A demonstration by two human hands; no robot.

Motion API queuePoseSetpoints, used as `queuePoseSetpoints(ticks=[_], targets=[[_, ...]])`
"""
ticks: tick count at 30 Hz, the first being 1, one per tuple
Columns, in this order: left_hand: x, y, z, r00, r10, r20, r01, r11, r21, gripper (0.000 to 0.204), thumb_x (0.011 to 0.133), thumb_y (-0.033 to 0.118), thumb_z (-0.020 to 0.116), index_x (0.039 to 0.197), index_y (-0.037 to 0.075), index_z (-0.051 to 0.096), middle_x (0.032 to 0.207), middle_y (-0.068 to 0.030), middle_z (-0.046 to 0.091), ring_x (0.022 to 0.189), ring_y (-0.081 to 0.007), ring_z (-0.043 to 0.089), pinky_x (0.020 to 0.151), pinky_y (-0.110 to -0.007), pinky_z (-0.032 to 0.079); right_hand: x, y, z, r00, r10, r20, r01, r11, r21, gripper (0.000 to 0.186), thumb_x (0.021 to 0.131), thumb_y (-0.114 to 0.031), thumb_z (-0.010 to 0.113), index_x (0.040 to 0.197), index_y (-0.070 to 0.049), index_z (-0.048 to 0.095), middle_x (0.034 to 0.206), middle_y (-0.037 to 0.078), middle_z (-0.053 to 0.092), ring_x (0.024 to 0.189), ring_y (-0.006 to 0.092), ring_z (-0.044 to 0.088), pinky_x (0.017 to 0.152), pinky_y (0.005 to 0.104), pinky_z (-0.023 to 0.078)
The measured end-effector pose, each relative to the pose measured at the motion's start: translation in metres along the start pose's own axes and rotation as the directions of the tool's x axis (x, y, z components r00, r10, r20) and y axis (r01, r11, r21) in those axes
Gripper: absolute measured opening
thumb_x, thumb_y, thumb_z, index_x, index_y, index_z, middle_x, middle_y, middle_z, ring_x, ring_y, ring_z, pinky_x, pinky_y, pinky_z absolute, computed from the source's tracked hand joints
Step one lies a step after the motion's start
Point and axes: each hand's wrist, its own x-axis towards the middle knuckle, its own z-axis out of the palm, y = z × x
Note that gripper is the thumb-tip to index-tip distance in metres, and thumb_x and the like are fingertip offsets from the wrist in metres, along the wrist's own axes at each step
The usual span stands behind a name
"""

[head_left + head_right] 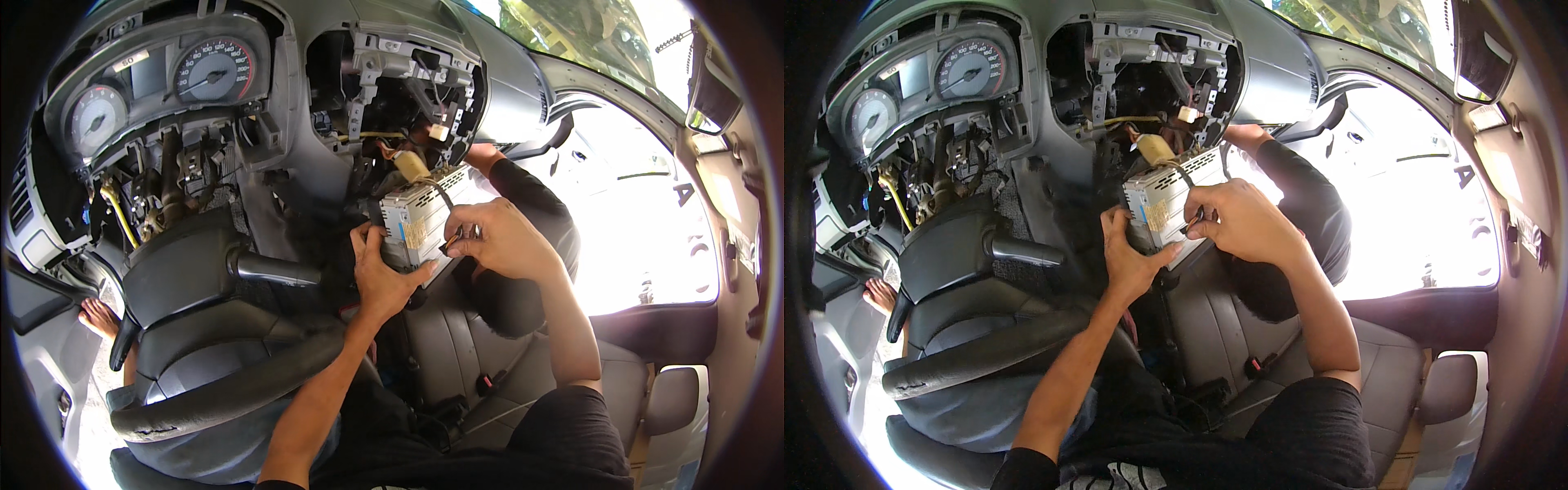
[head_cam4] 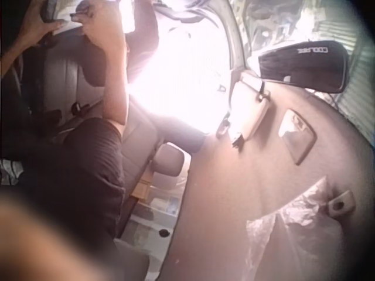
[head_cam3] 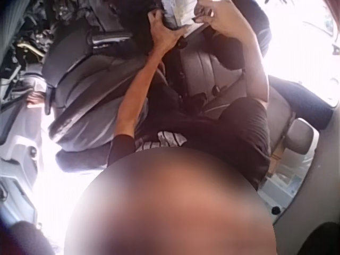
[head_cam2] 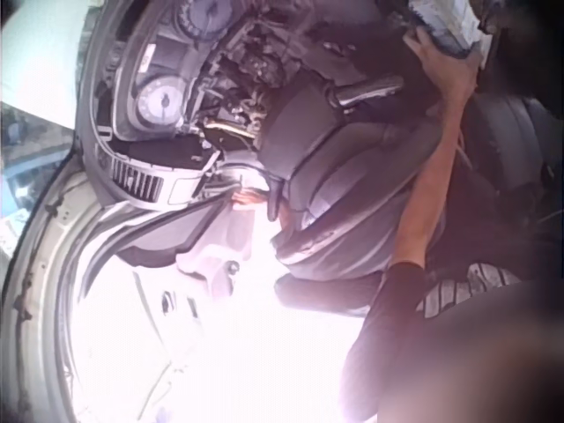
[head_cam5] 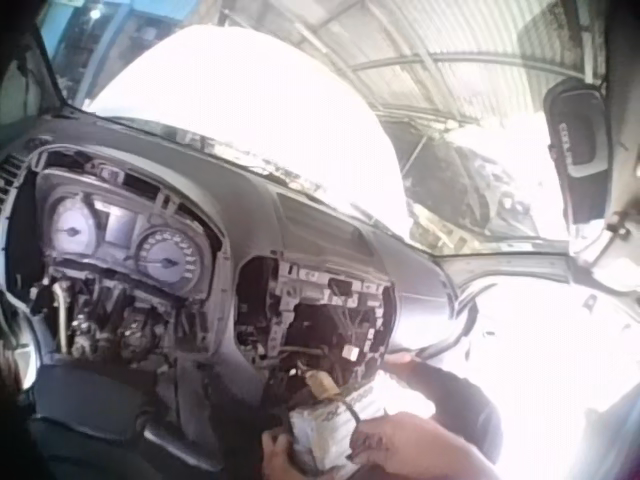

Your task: The person removes the dashboard trim and uses a screwdriver to detach the car stereo. They disconnect the wiring harness, clean the stereo unit with a cloth, and reinstall it into the dashboard cavity, securing it with screws.

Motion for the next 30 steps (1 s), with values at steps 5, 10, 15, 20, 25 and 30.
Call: queuePoseSetpoints(ticks=[5, 10, 15, 20, 25, 30], targets=[[0.0, 0.005, -0.004, 0.999, 0.036, 0.003, -0.036, 0.999, 0.026, 0.078, 0.058, 0.032, 0.096, 0.116, -0.002, 0.055, 0.135, -0.0186, 0.044, 0.121, -0.0395, 0.056, 0.095, -0.048, 0.051, 0.045, 0.013, -0.016, 0.964, -0.201, -0.175, 0.245, 0.927, 0.283, 0.015, 0.084, 0.0, 0.076, 0.097, 0.0, 0.068, 0.091, 0.003, 0.069, 0.087, 0.0127, 0.066, 0.081, 0.0312, 0.052], [-0.001, 0.015, -0.009, 1.0, -0.005, -0.001, 0.005, 1.0, 0.026, 0.08, 0.057, 0.03, 0.097, 0.116, 0.0, 0.053, 0.132, -0.0182, 0.045, 0.123, -0.0369, 0.053, 0.1, -0.045, 0.048, 0.11, 0.03, -0.014, 0.961, -0.276, -0.006, 0.259, 0.894, 0.367, 0.015, 0.09, -0.004, 0.076, 0.102, 0.001, 0.07, 0.093, 0.003, 0.071, 0.09, 0.011, 0.066, 0.085, 0.0294, 0.053], [-0.001, 0.017, -0.01, 1.0, -0.004, 0.011, 0.003, 0.999, 0.038, 0.081, 0.056, 0.033, 0.097, 0.116, 0.0, 0.053, 0.134, -0.0188, 0.045, 0.124, -0.0375, 0.053, 0.099, -0.046, 0.05, 0.121, 0.034, -0.015, 0.933, -0.355, 0.063, 0.321, 0.897, 0.304, 0.018, 0.089, -0.006, 0.078, 0.105, 0.0, 0.073, 0.094, 0.006, 0.076, 0.088, 0.0132, 0.069, 0.083, 0.03, 0.054], [-0.001, 0.017, -0.01, 1.0, 0.029, -0.003, -0.029, 0.997, 0.071, 0.08, 0.056, 0.033, 0.096, 0.116, 0.001, 0.054, 0.135, -0.0192, 0.044, 0.123, -0.0376, 0.055, 0.098, -0.047, 0.051, 0.116, 0.024, -0.02, 0.939, -0.338, 0.064, 0.311, 0.915, 0.257, 0.017, 0.088, -0.006, 0.078, 0.103, 0.001, 0.074, 0.091, 0.007, 0.076, 0.086, 0.0144, 0.07, 0.082, 0.0302, 0.055], [0.0, 0.018, -0.012, 1.0, 0.004, 0.018, -0.006, 0.997, 0.074, 0.079, 0.056, 0.034, 0.096, 0.116, 0.002, 0.055, 0.136, -0.019, 0.044, 0.122, -0.0393, 0.057, 0.096, -0.049, 0.053, 0.112, 0.019, -0.018, 0.903, -0.43, 0.026, 0.416, 0.887, 0.201, 0.015, 0.087, -0.006, 0.078, 0.1, 0.0, 0.075, 0.088, 0.007, 0.076, 0.083, 0.0143, 0.07, 0.079, 0.0299, 0.054], [-0.001, 0.018, -0.012, 1.0, 0.012, 0.017, -0.014, 0.996, 0.089, 0.079, 0.056, 0.034, 0.096, 0.116, 0.002, 0.055, 0.137, -0.0183, 0.044, 0.122, -0.0395, 0.057, 0.095, -0.049, 0.053, 0.111, 0.021, -0.017, 0.919, -0.391, 0.052, 0.371, 0.901, 0.223, 0.015, 0.087, -0.007, 0.078, 0.1, 0.0, 0.075, 0.089, 0.008, 0.077, 0.083, 0.0151, 0.071, 0.079, 0.0305, 0.055]])
